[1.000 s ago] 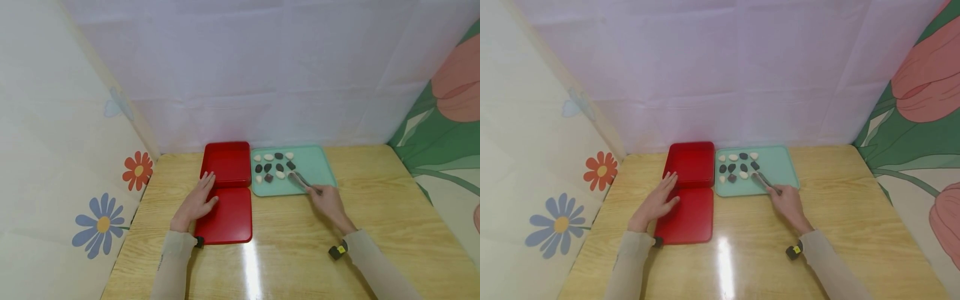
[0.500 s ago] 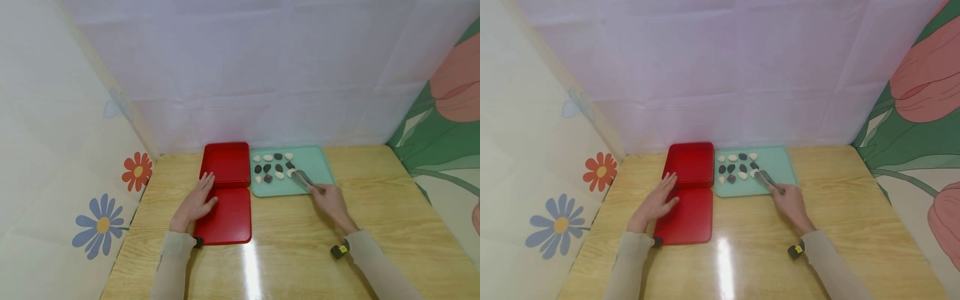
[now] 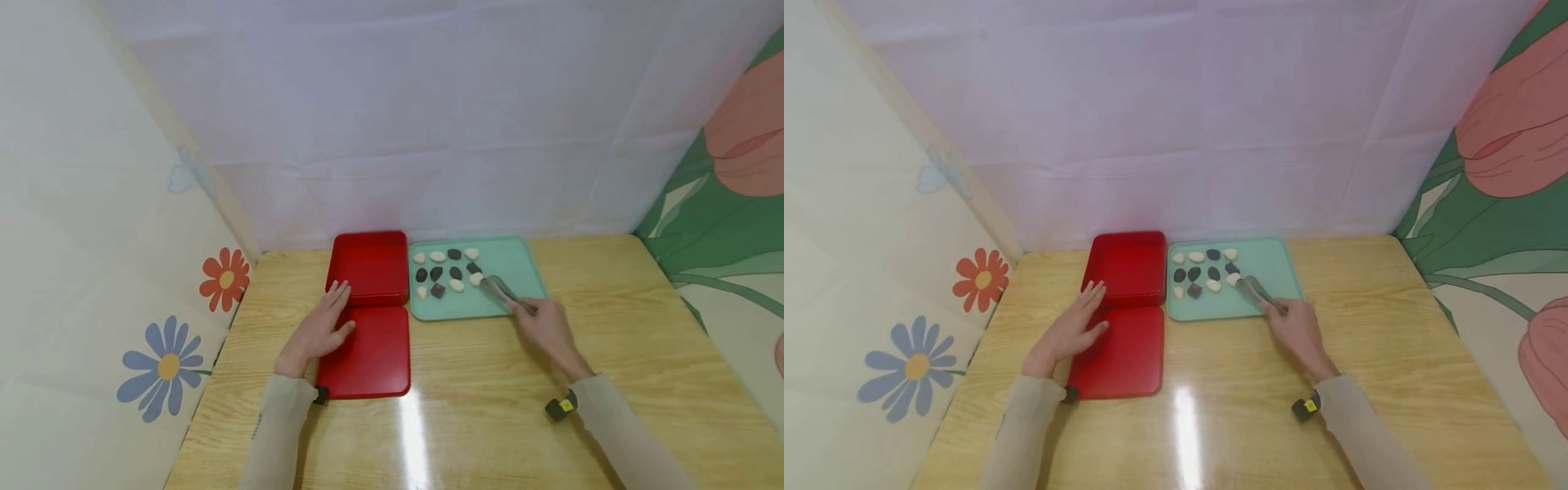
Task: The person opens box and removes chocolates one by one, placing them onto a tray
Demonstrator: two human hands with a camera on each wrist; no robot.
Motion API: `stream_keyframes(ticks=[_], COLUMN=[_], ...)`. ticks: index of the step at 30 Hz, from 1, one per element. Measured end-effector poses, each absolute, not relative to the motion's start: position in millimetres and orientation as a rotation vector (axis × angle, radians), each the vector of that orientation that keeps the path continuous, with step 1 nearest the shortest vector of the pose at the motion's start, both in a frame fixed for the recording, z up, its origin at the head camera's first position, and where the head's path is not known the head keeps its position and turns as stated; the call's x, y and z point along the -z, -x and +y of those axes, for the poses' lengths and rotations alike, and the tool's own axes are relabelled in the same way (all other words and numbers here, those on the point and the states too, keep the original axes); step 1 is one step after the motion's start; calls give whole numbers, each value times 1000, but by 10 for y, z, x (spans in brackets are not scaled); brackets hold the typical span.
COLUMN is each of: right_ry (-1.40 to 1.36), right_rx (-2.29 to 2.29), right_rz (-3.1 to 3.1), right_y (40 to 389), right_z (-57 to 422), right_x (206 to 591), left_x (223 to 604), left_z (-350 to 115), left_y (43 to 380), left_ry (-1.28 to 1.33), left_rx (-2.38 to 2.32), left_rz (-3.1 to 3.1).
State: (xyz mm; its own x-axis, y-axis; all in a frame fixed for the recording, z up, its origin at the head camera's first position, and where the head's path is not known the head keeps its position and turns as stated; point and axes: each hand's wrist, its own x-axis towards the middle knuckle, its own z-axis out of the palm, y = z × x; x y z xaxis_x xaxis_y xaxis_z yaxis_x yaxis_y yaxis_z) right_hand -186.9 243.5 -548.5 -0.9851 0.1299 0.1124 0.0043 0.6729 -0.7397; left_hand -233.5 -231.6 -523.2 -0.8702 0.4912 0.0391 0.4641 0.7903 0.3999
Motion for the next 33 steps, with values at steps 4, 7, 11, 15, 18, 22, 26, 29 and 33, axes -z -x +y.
stream_keyframes(ticks=[4,7,11,15,18,22,26,29,33], right_ry=[115,116,123,136,163,199,197,203,248], right_rx=[-1207,-1200,-1174,-1143,-1131,-1133,-1098,-1083,-1103], right_rz=[-2722,-2720,-2695,-2651,-2619,-2563,-2509,-2494,-2501], right_y=[1836,1820,1816,1816,1818,1854,1918,1965,2018], right_z=[2490,2542,2639,2743,2813,2890,2973,3038,3107], right_x=[5461,5447,5449,5456,5456,5445,5447,5471,5504], left_x=[5219,5217,5221,5222,5220,5206,5195,5207,5230], left_z=[-2300,-2299,-2299,-2293,-2286,-2284,-2271,-2262,-2261], left_y=[2333,2333,2338,2338,2333,2318,2322,2325,2315], left_ry=[-761,-745,-750,-762,-745,-728,-744,-750,-748], left_rx=[-607,-596,-581,-574,-563,-548,-542,-530,-519], left_rz=[2916,2923,2926,2924,2927,2938,2943,2946,2951])
